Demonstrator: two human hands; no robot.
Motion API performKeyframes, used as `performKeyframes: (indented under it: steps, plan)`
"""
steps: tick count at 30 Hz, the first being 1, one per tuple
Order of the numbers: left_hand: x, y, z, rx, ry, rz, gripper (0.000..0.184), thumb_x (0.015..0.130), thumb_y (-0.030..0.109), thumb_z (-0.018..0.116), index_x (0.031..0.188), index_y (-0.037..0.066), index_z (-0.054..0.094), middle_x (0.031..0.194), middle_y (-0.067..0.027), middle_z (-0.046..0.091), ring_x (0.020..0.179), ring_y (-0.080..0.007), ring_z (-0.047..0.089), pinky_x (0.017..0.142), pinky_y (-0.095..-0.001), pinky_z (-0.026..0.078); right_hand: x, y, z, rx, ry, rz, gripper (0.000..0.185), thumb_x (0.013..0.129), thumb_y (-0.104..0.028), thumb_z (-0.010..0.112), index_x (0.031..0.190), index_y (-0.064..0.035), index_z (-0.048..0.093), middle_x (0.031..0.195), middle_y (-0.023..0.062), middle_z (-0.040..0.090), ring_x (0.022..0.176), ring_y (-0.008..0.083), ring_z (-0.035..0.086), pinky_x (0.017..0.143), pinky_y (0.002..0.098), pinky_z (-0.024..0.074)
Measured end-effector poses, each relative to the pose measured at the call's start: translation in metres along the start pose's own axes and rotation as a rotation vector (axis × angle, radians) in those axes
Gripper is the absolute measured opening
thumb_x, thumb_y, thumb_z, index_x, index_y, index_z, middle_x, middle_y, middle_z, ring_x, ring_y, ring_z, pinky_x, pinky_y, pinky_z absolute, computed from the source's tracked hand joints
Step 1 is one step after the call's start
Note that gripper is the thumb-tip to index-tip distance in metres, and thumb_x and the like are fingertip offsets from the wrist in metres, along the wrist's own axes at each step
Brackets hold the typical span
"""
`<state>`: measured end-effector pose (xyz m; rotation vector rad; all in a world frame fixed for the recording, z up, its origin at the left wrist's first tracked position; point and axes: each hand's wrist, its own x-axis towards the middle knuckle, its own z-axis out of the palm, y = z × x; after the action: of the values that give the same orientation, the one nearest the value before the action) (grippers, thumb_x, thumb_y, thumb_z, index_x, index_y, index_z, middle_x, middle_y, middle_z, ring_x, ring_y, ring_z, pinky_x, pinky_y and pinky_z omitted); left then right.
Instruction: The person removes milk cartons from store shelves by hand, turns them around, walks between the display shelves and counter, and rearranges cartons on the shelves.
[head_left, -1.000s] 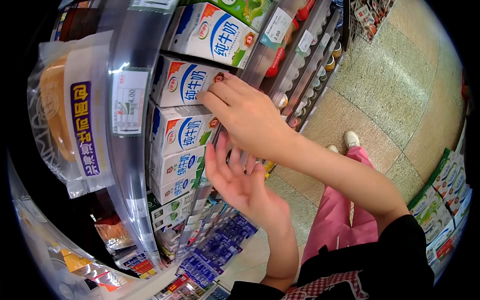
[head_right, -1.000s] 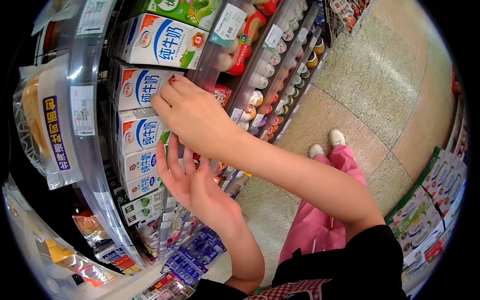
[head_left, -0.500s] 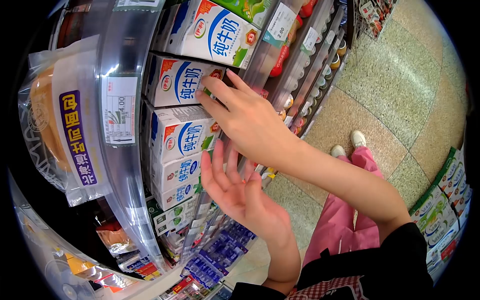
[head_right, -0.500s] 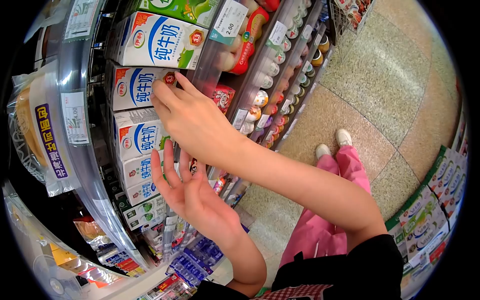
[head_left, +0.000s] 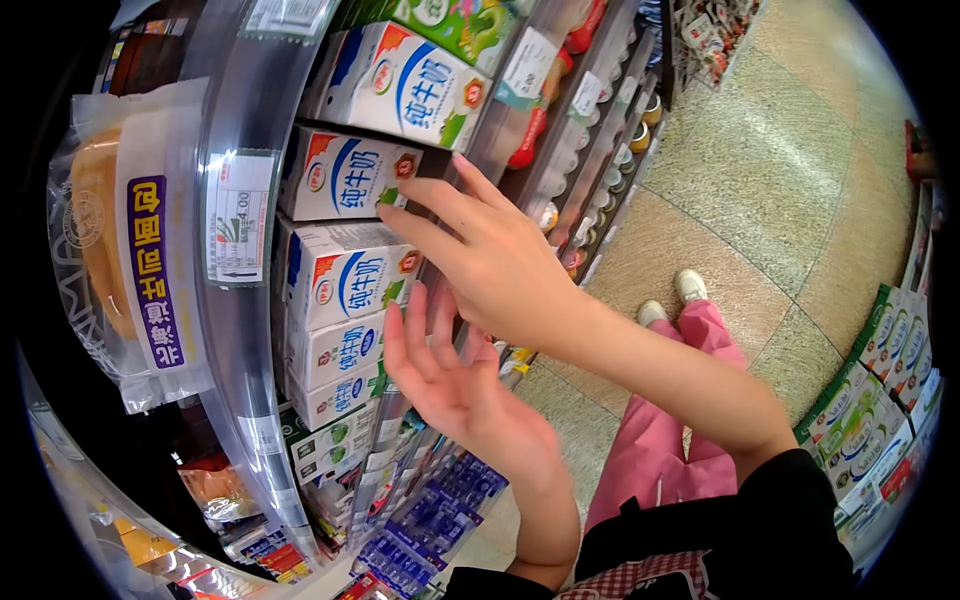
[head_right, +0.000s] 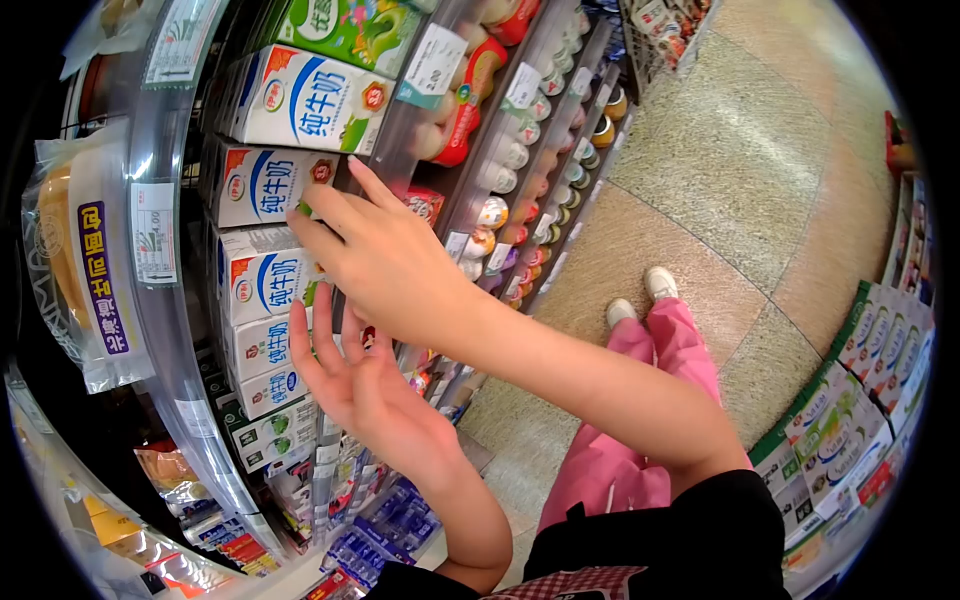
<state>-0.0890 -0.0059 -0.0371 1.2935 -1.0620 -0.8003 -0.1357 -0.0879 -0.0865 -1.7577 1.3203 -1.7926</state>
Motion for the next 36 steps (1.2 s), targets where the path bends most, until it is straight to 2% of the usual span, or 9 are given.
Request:
performKeyframes:
  steps: [3, 5, 9, 10, 14, 21, 26, 29, 36]
  plan:
    - [-0.007, 0.002, 0.007, -0.059, -0.064, -0.02, 0.07, 0.079, -0.005, 0.047, 0.148, -0.003, 0.033, 0.146, -0.0243, 0.043, 0.133, -0.0348, 0.047, 0.109, -0.0492, 0.042, -0.022, -0.011, -0.034, -0.031, 0.056, 0.03, 0.045, 0.077, -0.007, 0.065, 0.122, -0.0103, 0.068, 0.122, 0.0126, 0.064, 0.109, 0.0303, 0.065, 0.11, 0.0576, 0.0403]
    - [-0.016, 0.002, 0.014, -0.125, -0.113, -0.054, 0.068, 0.079, -0.008, 0.049, 0.146, -0.002, 0.037, 0.144, -0.0227, 0.046, 0.131, -0.0332, 0.048, 0.106, -0.0464, 0.043, -0.039, -0.024, -0.068, -0.079, 0.079, 0.087, 0.046, 0.077, -0.005, 0.065, 0.122, -0.0111, 0.069, 0.122, 0.0121, 0.065, 0.111, 0.0305, 0.065, 0.108, 0.0578, 0.0418]
    - [-0.049, -0.006, 0.039, -0.058, -0.337, -0.134, 0.057, 0.087, -0.001, 0.056, 0.142, -0.002, 0.042, 0.139, -0.022, 0.051, 0.126, -0.0303, 0.052, 0.107, -0.0442, 0.043, -0.092, -0.033, -0.128, -0.124, 0.208, 0.208, 0.044, 0.075, -0.003, 0.067, 0.119, -0.0069, 0.067, 0.12, 0.013, 0.063, 0.108, 0.031, 0.063, 0.106, 0.0569, 0.0421]
    - [-0.061, -0.008, 0.046, -0.066, -0.399, -0.158, 0.052, 0.09, 0.003, 0.06, 0.14, -0.002, 0.044, 0.136, -0.0216, 0.054, 0.123, -0.0285, 0.054, 0.106, -0.042, 0.043, -0.105, -0.036, -0.145, -0.158, 0.228, 0.249, 0.041, 0.078, 0.0, 0.064, 0.118, -0.0077, 0.068, 0.12, 0.0123, 0.064, 0.107, 0.0315, 0.063, 0.103, 0.0554, 0.0436]
    - [-0.115, -0.026, 0.074, -0.111, -0.676, -0.267, 0.047, 0.091, 0.001, 0.059, 0.136, -0.004, 0.047, 0.132, -0.0203, 0.058, 0.12, -0.0268, 0.057, 0.107, -0.0388, 0.043, -0.158, -0.05, -0.207, -0.269, 0.355, 0.409, 0.041, 0.081, 0.0, 0.062, 0.121, -0.0081, 0.067, 0.121, 0.0114, 0.064, 0.11, 0.0309, 0.063, 0.104, 0.0531, 0.0441]
    - [-0.227, -0.034, 0.13, 0.024, -1.16, -0.286, 0.036, 0.09, -0.009, 0.051, 0.125, -0.005, 0.055, 0.124, -0.018, 0.062, 0.115, -0.024, 0.061, 0.103, -0.0363, 0.047, -0.246, -0.078, -0.303, -0.385, 0.599, 0.609, 0.039, 0.086, -0.002, 0.061, 0.124, -0.0083, 0.065, 0.121, 0.0111, 0.064, 0.113, 0.0308, 0.063, 0.107, 0.0506, 0.0431]
    - [-0.332, -0.022, 0.16, 0.104, -1.37, -0.255, 0.034, 0.09, -0.004, 0.052, 0.123, -0.003, 0.058, 0.122, -0.0163, 0.064, 0.115, -0.0237, 0.061, 0.101, -0.0363, 0.047, -0.317, -0.116, -0.385, -0.436, 0.779, 0.692, 0.037, 0.087, -0.001, 0.061, 0.123, -0.0055, 0.066, 0.119, 0.0125, 0.064, 0.109, 0.0325, 0.062, 0.097, 0.0434, 0.048]
    - [-0.413, -0.014, 0.172, 0.113, -1.476, -0.263, 0.033, 0.09, -0.003, 0.052, 0.123, -0.002, 0.059, 0.122, -0.0155, 0.065, 0.114, -0.0236, 0.062, 0.1, -0.0361, 0.047, -0.369, -0.147, -0.445, -0.464, 0.884, 0.758, 0.038, 0.088, -0.001, 0.061, 0.125, -0.0054, 0.065, 0.12, 0.0132, 0.063, 0.11, 0.0321, 0.062, 0.097, 0.0433, 0.0484]
    - [-0.615, -0.005, 0.178, 0.187, -1.794, -0.26, 0.032, 0.09, 0.001, 0.057, 0.121, -0.003, 0.06, 0.117, -0.0147, 0.067, 0.108, -0.0227, 0.064, 0.096, -0.0361, 0.048, -0.533, -0.218, -0.599, -0.815, 1.14, 0.971, 0.033, 0.089, -0.006, 0.065, 0.122, -0.0034, 0.065, 0.121, 0.0132, 0.064, 0.113, 0.0286, 0.062, 0.097, 0.0408, 0.0484]
